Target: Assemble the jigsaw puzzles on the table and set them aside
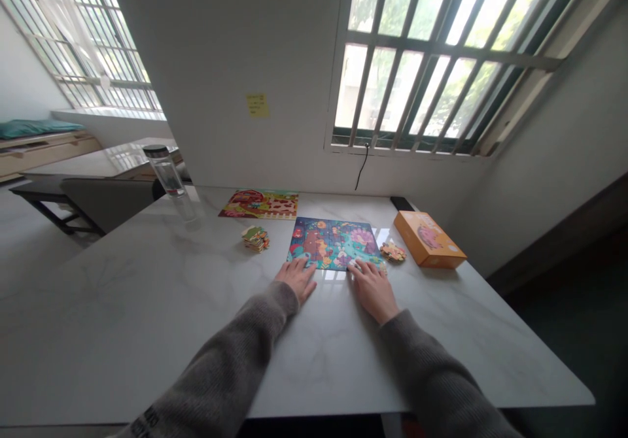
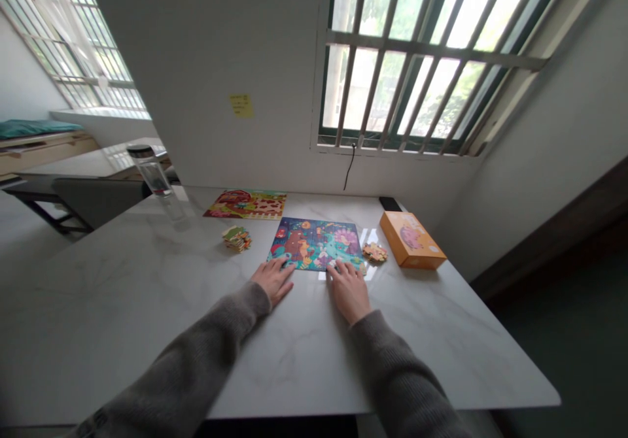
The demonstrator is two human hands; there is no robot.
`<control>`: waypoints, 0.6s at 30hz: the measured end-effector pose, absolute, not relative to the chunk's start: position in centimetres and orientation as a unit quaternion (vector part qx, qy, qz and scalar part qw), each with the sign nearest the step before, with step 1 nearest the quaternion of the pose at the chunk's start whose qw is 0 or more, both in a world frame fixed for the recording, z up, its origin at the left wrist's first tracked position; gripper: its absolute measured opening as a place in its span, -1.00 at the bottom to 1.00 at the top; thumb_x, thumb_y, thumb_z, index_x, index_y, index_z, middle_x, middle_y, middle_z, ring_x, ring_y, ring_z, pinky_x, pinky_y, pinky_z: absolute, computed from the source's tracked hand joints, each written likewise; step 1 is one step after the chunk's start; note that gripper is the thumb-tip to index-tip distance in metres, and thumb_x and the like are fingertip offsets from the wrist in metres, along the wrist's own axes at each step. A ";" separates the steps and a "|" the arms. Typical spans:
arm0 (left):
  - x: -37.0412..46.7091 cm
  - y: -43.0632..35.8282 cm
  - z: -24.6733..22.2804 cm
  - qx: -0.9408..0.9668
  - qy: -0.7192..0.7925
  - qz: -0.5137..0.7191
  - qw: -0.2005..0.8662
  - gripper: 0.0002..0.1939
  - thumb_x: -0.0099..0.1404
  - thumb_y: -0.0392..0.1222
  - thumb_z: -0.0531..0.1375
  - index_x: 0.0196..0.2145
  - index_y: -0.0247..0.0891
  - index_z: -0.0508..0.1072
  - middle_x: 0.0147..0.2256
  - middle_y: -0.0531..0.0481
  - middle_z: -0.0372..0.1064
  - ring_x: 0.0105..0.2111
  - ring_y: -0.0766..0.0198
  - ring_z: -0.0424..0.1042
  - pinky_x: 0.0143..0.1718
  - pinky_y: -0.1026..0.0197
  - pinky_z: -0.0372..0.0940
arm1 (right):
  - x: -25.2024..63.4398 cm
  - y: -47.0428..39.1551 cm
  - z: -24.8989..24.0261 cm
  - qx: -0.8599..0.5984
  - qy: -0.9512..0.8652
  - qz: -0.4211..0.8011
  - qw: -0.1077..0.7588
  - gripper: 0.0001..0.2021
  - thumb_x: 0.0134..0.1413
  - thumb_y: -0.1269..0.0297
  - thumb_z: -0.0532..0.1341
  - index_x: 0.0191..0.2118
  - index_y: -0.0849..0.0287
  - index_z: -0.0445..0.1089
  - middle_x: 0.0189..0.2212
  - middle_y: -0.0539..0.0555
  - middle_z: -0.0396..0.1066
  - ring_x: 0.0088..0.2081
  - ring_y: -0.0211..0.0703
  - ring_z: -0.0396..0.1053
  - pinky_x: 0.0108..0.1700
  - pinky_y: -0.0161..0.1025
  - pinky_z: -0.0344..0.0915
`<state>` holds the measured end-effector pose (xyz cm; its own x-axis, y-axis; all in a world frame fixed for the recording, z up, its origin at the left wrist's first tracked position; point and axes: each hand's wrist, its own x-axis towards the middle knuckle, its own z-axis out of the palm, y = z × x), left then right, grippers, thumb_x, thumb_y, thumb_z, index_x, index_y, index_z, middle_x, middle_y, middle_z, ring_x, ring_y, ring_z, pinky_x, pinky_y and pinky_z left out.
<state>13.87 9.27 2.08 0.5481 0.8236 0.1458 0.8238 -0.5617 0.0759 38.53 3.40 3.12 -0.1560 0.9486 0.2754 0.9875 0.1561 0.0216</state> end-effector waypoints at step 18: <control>14.1 6.8 3.4 -0.810 -0.583 -0.061 -0.016 -0.55 0.41 0.21 -0.05 0.15 0.21 0.38 0.20 -0.04 0.26 0.11 -0.23 0.16 0.14 -0.45 -0.06 | 37.5 0.5 3.6 -0.691 -0.718 -0.066 0.052 -0.50 0.35 0.05 -0.03 0.29 0.10 0.23 0.29 0.17 0.20 0.25 0.12 0.10 0.18 0.01 0.08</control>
